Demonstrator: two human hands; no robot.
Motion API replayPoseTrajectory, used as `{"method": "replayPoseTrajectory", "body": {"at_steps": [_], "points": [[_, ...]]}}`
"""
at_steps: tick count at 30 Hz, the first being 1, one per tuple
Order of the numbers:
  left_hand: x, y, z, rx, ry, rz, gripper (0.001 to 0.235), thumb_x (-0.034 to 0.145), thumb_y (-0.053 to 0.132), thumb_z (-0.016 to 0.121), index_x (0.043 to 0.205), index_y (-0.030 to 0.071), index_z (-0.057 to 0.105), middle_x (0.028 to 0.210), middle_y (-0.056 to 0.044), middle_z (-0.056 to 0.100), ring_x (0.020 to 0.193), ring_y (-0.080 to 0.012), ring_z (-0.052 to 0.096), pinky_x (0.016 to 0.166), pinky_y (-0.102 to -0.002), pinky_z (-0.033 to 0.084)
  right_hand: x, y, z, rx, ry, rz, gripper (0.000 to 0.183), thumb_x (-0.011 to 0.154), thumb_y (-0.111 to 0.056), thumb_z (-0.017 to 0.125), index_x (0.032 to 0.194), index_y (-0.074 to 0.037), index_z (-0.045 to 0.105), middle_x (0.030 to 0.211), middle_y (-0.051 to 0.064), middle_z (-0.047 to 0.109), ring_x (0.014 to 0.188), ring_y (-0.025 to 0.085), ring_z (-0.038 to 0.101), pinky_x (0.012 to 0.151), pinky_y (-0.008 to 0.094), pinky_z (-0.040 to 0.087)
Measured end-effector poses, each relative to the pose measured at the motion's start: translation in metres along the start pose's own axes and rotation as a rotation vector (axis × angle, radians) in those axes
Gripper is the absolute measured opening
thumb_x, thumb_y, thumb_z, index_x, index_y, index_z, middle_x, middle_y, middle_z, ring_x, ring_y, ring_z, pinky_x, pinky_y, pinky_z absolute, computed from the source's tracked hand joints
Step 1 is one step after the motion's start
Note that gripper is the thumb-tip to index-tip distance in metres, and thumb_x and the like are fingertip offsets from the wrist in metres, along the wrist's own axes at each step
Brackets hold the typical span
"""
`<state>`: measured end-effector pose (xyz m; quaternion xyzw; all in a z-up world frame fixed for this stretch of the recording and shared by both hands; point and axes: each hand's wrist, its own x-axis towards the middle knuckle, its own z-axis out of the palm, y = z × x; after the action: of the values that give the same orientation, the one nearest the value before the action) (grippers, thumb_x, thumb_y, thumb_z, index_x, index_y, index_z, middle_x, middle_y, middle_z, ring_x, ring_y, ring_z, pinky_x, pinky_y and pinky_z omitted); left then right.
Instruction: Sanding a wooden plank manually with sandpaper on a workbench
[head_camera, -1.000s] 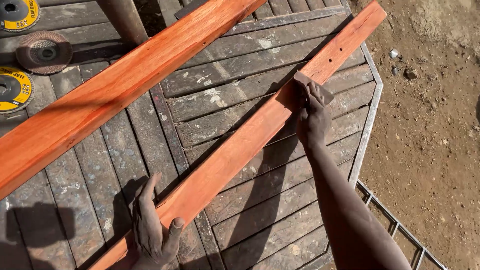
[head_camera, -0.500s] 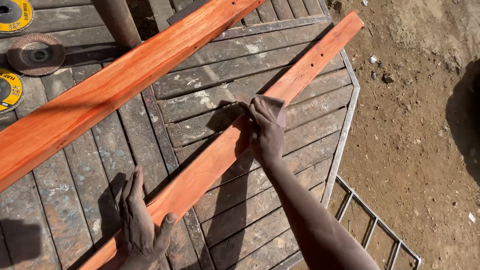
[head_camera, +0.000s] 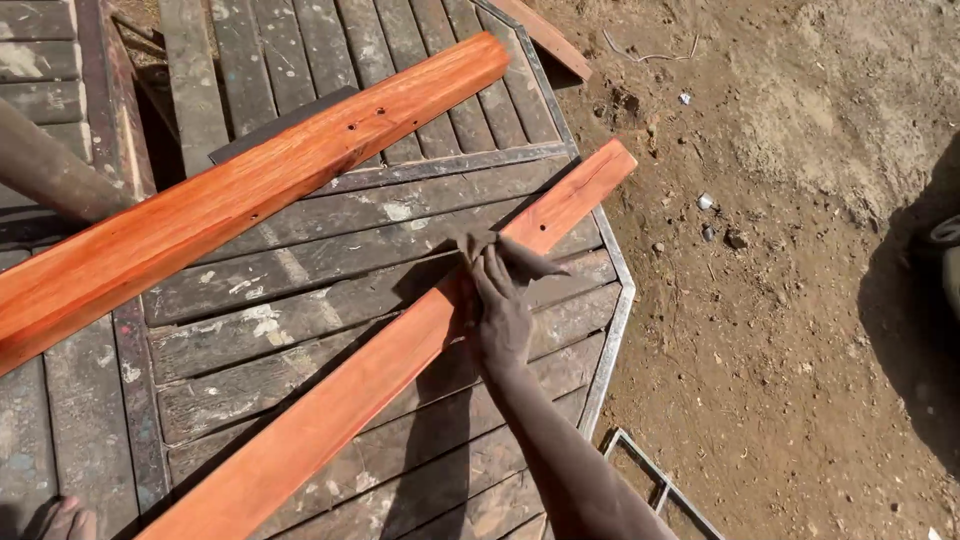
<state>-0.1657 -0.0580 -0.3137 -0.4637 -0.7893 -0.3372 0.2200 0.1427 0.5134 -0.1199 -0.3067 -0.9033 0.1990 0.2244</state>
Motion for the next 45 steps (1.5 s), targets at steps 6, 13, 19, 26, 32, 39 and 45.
{"method": "replayPoseTrajectory", "body": {"at_steps": [6, 13, 19, 26, 32, 39, 45], "points": [[0.259, 0.345, 0.014, -0.048, -0.253, -0.228, 0.093, 0.094, 0.060, 0.031, 0.154, -0.010, 0.035, 0.156, -0.033, 0.044, 0.147, -0.0435, 0.044, 0.122, -0.053, 0.034, -0.063, -0.116, -0.056, 0.398, -0.501, -0.395, 0.045, 0.100, -0.018, 0.053, 0.142, -0.002, 0.056, 0.155, 0.015, 0.050, 0.147, 0.032, 0.046, 0.125, 0.045, 0.033], [0.276, 0.355, 0.056, 0.031, -0.467, -0.365, 0.107, 0.083, 0.071, 0.036, 0.164, 0.001, 0.027, 0.161, -0.022, 0.042, 0.149, -0.0378, 0.039, 0.116, -0.057, 0.030, 0.039, -0.002, -0.130, 1.113, -0.104, 0.582, 0.034, 0.099, -0.030, 0.066, 0.072, -0.011, 0.058, 0.072, 0.001, 0.062, 0.068, 0.013, 0.059, 0.067, 0.026, 0.053], [0.273, 0.357, 0.056, 0.053, -0.470, -0.389, 0.100, 0.084, 0.067, 0.042, 0.161, 0.004, 0.035, 0.160, -0.016, 0.047, 0.148, -0.0323, 0.045, 0.113, -0.050, 0.038, 0.062, 0.060, -0.137, 1.224, 0.377, 1.203, 0.017, 0.093, -0.007, 0.070, 0.109, -0.002, 0.065, 0.100, 0.009, 0.073, 0.083, 0.015, 0.069, 0.076, 0.028, 0.059], [0.262, 0.349, 0.063, 0.113, -0.476, -0.349, 0.090, 0.085, 0.066, 0.047, 0.152, 0.005, 0.050, 0.155, -0.012, 0.054, 0.142, -0.0293, 0.052, 0.111, -0.048, 0.041, 0.036, 0.068, -0.129, 1.020, -0.023, 0.936, 0.020, 0.092, 0.001, 0.069, 0.112, 0.000, 0.070, 0.103, 0.012, 0.076, 0.084, 0.019, 0.070, 0.078, 0.037, 0.063], [0.253, 0.350, 0.063, 0.161, -0.427, -0.194, 0.090, 0.090, 0.069, 0.043, 0.149, 0.001, 0.049, 0.152, -0.018, 0.053, 0.137, -0.0385, 0.052, 0.110, -0.054, 0.041, -0.032, -0.021, -0.156, 0.482, -0.303, 0.181, 0.055, 0.070, 0.011, 0.046, 0.116, -0.001, 0.073, 0.109, 0.008, 0.074, 0.091, 0.019, 0.077, 0.089, 0.026, 0.064], [0.274, 0.498, 0.026, -0.652, -0.540, -0.958, 0.076, 0.088, 0.060, 0.049, 0.143, 0.008, 0.055, 0.146, -0.008, 0.046, 0.081, -0.0290, 0.065, 0.072, -0.037, 0.052, -0.104, -0.085, -0.219, 0.082, -0.447, -0.161, 0.041, 0.098, -0.011, 0.054, 0.124, -0.035, 0.074, 0.113, -0.006, 0.069, 0.082, 0.021, 0.069, 0.056, 0.039, 0.056], [0.245, 0.558, -0.016, -0.996, -0.499, -1.777, 0.091, 0.067, 0.038, 0.079, 0.149, 0.010, 0.051, 0.148, -0.007, 0.060, 0.130, -0.0179, 0.059, 0.104, -0.038, 0.046, -0.131, -0.126, -0.289, 0.322, -0.542, -0.311, 0.032, 0.099, -0.023, 0.055, 0.125, -0.024, 0.074, 0.118, 0.005, 0.071, 0.100, 0.025, 0.073, 0.075, 0.040, 0.057]]}}
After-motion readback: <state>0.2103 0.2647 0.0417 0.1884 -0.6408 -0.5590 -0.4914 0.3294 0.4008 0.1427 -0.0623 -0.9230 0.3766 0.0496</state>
